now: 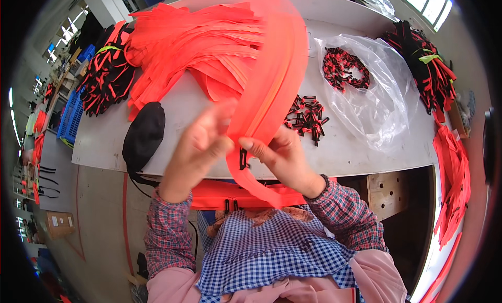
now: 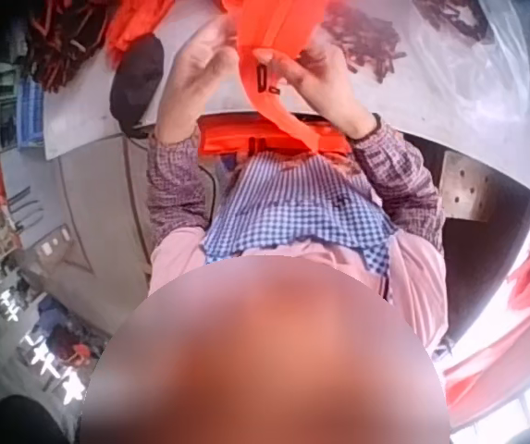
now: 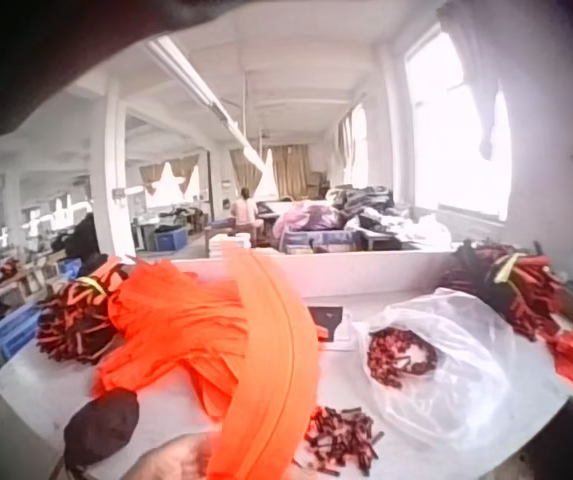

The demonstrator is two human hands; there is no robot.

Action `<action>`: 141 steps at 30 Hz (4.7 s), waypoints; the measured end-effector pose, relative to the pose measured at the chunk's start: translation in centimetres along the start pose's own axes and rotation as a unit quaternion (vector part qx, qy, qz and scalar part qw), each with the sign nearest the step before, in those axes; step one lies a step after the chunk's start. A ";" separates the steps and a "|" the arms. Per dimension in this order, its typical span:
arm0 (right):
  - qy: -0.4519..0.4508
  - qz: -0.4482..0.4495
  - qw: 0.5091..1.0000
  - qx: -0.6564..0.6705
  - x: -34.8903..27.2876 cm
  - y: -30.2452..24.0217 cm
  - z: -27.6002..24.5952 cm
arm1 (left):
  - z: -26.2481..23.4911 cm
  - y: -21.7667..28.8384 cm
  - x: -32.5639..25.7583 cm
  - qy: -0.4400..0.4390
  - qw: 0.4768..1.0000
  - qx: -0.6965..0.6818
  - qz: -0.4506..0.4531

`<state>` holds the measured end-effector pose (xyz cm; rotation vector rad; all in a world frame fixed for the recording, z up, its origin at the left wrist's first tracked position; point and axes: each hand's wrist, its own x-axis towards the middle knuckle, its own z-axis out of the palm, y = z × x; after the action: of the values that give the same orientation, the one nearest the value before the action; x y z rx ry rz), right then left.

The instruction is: Assembling sliders onto zipper tapes and organizing them into bundles.

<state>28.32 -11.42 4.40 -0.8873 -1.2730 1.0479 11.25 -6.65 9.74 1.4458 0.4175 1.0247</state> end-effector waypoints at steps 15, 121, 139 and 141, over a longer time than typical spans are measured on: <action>0.106 0.013 0.963 0.249 -1.0 -4.4 -2.8 | 2.9 -0.1 1.9 -0.102 0.980 0.035 -0.167; 0.020 -0.085 0.810 -0.580 -3.3 9.5 -19.0 | -26.2 -16.9 30.2 0.105 0.670 0.735 -0.004; 0.104 0.255 0.948 0.161 4.8 11.7 -5.3 | -0.4 -11.6 1.2 -0.067 0.842 0.513 0.151; 0.032 0.207 0.976 0.061 3.1 8.6 -3.1 | -1.4 -10.2 -0.1 0.037 0.891 0.446 0.076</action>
<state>30.38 -5.72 -3.13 -1.1087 -0.9773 1.3962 13.36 -4.06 0.03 2.2877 0.9230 1.0628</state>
